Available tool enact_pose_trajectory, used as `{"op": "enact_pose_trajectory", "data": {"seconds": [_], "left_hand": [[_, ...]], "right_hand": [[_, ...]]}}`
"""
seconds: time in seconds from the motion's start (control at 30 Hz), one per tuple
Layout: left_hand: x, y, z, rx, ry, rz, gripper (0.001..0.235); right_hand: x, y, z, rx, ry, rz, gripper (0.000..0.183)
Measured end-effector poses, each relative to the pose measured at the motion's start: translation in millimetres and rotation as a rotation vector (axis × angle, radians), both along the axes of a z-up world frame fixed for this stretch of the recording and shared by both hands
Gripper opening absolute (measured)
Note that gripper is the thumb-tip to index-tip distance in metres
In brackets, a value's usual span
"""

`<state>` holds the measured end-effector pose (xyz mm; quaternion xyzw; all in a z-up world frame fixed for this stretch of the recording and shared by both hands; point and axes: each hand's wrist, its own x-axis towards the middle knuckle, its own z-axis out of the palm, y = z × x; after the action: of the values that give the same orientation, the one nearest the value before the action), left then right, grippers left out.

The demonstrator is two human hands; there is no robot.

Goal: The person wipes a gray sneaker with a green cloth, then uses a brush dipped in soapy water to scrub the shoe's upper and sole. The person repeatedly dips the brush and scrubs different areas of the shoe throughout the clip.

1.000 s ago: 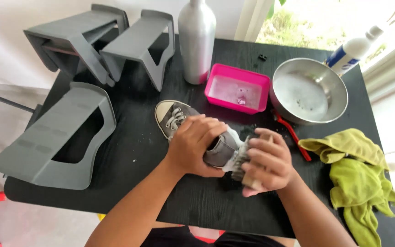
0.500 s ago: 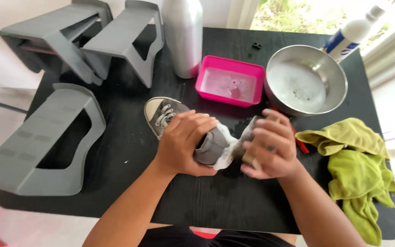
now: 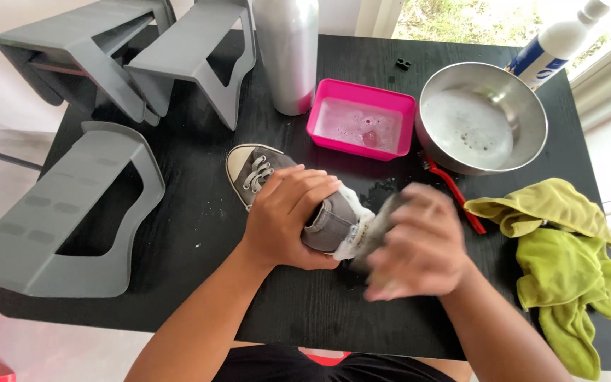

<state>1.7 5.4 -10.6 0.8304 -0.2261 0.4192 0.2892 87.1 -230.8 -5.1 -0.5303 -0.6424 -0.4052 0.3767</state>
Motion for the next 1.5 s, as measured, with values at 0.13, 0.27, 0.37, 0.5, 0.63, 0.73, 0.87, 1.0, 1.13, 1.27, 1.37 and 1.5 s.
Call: {"op": "enact_pose_trajectory", "data": {"seconds": [0.13, 0.27, 0.37, 0.5, 0.63, 0.73, 0.87, 1.0, 1.13, 1.27, 1.37, 1.5], "left_hand": [[0, 1, 0, -0.004, 0.002, 0.000, 0.083], [2, 1, -1, -0.010, -0.006, -0.010, 0.086], [1, -3, 2, -0.009, 0.002, 0.010, 0.082], [0, -1, 1, -0.006, 0.015, 0.001, 0.082], [0, -2, 4, -0.002, 0.003, 0.000, 0.083], [-1, -2, 2, -0.002, 0.007, 0.001, 0.081], [0, -1, 0, 0.010, 0.006, -0.008, 0.086], [0, 0, 1, 0.001, 0.008, 0.000, 0.084], [1, 0, -3, 0.000, 0.014, -0.017, 0.087], [0, 0, 2, -0.002, 0.002, -0.010, 0.087], [0, -1, 1, 0.000, 0.009, 0.001, 0.084], [1, 1, -1, -0.007, 0.008, -0.011, 0.088]], "right_hand": [[2, 9, -6, 0.068, -0.016, -0.072, 0.022], [10, -5, -4, 0.061, 0.078, -0.057, 0.033], [-31, 21, 3, 0.099, -0.145, -0.080, 0.015], [-3, 2, -2, 0.088, -0.066, -0.131, 0.019], [-8, 5, 7, -0.001, 0.037, -0.099, 0.029], [-21, 11, 9, -0.030, 0.071, -0.045, 0.027], [5, 0, -2, 0.070, 0.163, -0.231, 0.039], [-22, 12, -3, 0.038, 0.024, -0.174, 0.034], [-7, 9, 6, -0.022, -0.005, -0.084, 0.025], [0, -10, -3, 0.007, 0.123, -0.064, 0.029], [-35, 17, -3, 0.048, -0.115, -0.127, 0.018], [-15, 5, -6, 0.056, -0.039, -0.163, 0.021]]}}
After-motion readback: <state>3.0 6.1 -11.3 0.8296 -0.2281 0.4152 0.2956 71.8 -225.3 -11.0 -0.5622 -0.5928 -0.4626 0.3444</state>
